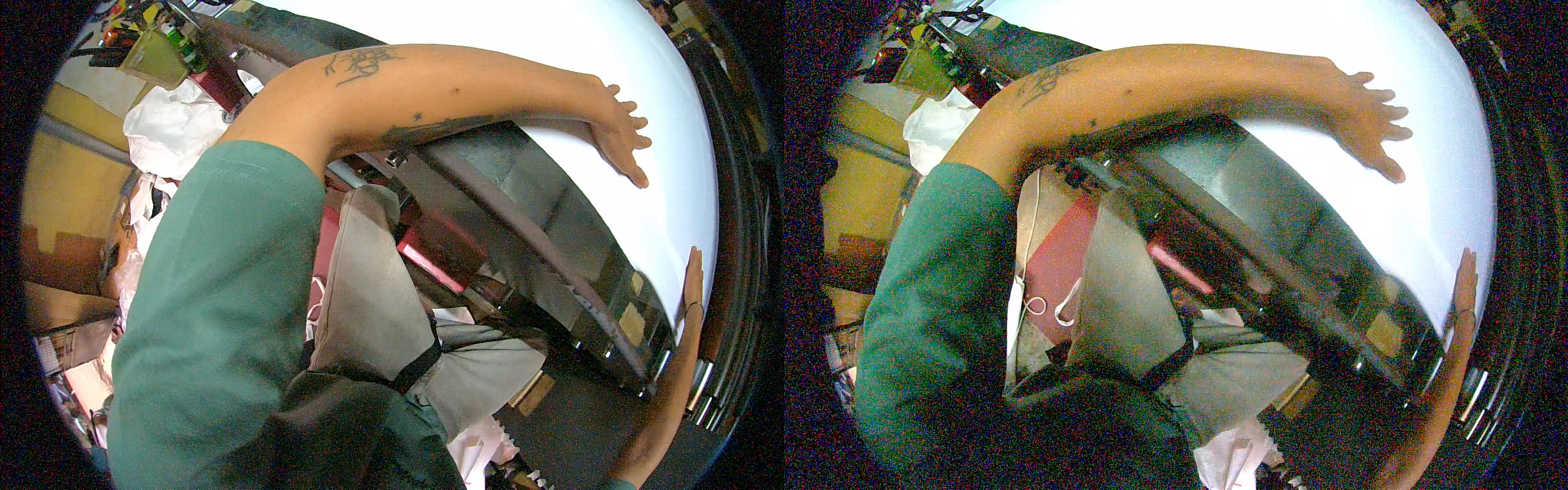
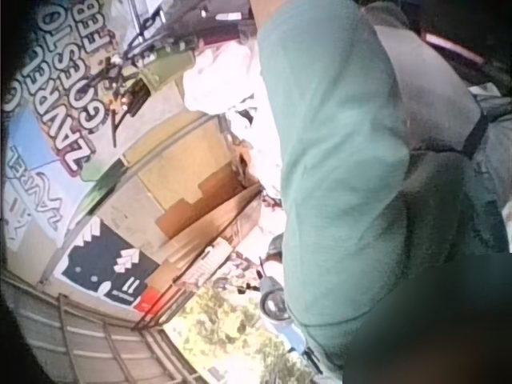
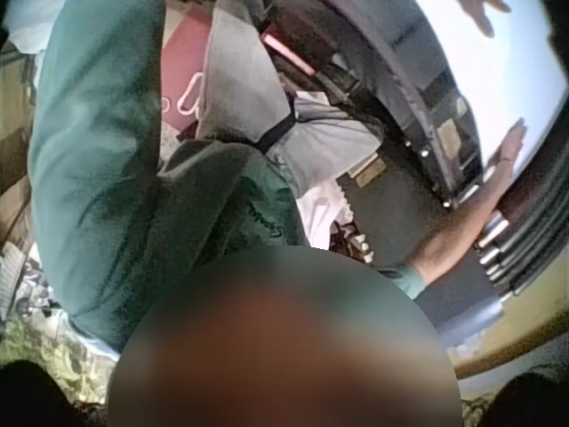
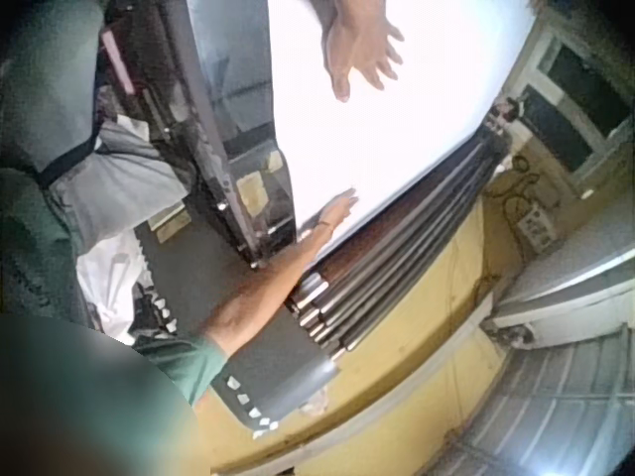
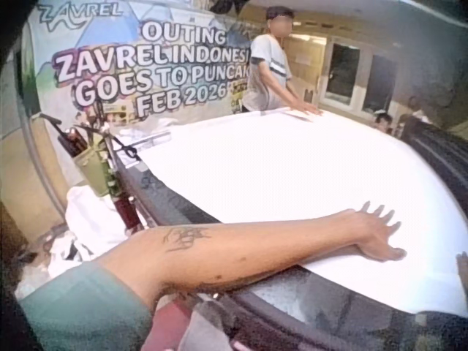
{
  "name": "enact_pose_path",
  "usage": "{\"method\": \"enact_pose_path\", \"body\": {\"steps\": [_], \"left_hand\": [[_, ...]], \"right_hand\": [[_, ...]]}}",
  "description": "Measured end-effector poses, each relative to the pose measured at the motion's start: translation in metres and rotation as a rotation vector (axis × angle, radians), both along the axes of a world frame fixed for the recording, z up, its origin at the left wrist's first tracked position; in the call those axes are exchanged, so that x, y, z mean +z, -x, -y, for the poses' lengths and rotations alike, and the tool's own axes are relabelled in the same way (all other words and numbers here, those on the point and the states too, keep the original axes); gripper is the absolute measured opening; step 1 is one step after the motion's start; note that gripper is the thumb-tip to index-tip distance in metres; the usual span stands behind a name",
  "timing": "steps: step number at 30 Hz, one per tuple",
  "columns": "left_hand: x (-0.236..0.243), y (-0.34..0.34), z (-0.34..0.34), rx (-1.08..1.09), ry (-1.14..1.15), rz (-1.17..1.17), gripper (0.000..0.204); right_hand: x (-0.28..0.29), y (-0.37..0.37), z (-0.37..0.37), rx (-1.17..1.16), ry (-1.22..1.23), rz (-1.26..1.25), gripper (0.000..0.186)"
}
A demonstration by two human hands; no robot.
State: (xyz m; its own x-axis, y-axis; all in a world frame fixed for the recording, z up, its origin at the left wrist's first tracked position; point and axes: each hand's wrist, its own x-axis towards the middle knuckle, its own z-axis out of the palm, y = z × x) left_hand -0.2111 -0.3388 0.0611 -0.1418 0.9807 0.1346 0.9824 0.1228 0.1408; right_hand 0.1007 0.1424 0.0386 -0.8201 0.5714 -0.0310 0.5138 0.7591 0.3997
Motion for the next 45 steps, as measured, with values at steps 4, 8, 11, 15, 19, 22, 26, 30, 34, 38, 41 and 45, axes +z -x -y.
{"method": "enact_pose_path", "body": {"steps": [4, 8, 11, 15, 19, 22, 26, 30, 34, 38, 41, 45], "left_hand": [[0.001, -0.001, 0.0, 0.002, 0.006, -0.004, 0.1], [0.003, -0.004, 0.002, 0.007, 0.02, -0.012, 0.1], [0.003, -0.007, 0.005, 0.003, 0.012, -0.009, 0.101], [0.002, -0.007, 0.008, -0.017, 0.021, -0.02, 0.102], [0.004, -0.009, 0.007, -0.033, 0.011, 0.022, 0.104], [0.004, -0.01, 0.008, -0.051, 0.009, 0.021, 0.104], [0.002, -0.014, 0.007, -0.057, 0.003, 0.005, 0.105], [-0.001, -0.014, 0.004, -0.08, -0.004, -0.004, 0.107], [-0.005, -0.017, 0.0, -0.088, -0.012, -0.018, 0.108], [-0.006, -0.019, -0.004, -0.097, -0.013, 0.012, 0.107], [-0.007, -0.022, -0.004, -0.115, -0.009, 0.025, 0.106], [-0.006, -0.022, 0.004, -0.166, -0.036, 0.031, 0.104]], "right_hand": [[0.003, 0.012, 0.01, -0.154, 0.323, -0.273, 0.09], [0.009, 0.023, 0.054, -0.416, 0.295, -0.466, 0.094], [0.012, 0.024, 0.07, -0.336, 0.263, -0.427, 0.102], [0.012, 0.023, 0.059, -0.348, 0.247, -0.423, 0.104], [0.007, 0.019, 0.044, -0.344, 0.232, -0.438, 0.109], [0.005, 0.014, 0.033, -0.357, 0.197, -0.391, 0.09], [0.003, 0.004, 0.01, -0.056, -0.023, -0.032, 0.063], [-0.003, 0.01, -0.001, -0.126, 0.279, -0.243, 0.065], [-0.001, 0.023, 0.029, -0.351, 0.281, -0.382, 0.098], [0.008, 0.033, 0.067, -0.53, 0.25, -0.448, 0.112], [0.009, 0.032, 0.08, -0.361, 0.229, -0.345, 0.105], [0.014, 0.037, 0.102, -0.409, 0.17, -0.092, 0.071]]}}
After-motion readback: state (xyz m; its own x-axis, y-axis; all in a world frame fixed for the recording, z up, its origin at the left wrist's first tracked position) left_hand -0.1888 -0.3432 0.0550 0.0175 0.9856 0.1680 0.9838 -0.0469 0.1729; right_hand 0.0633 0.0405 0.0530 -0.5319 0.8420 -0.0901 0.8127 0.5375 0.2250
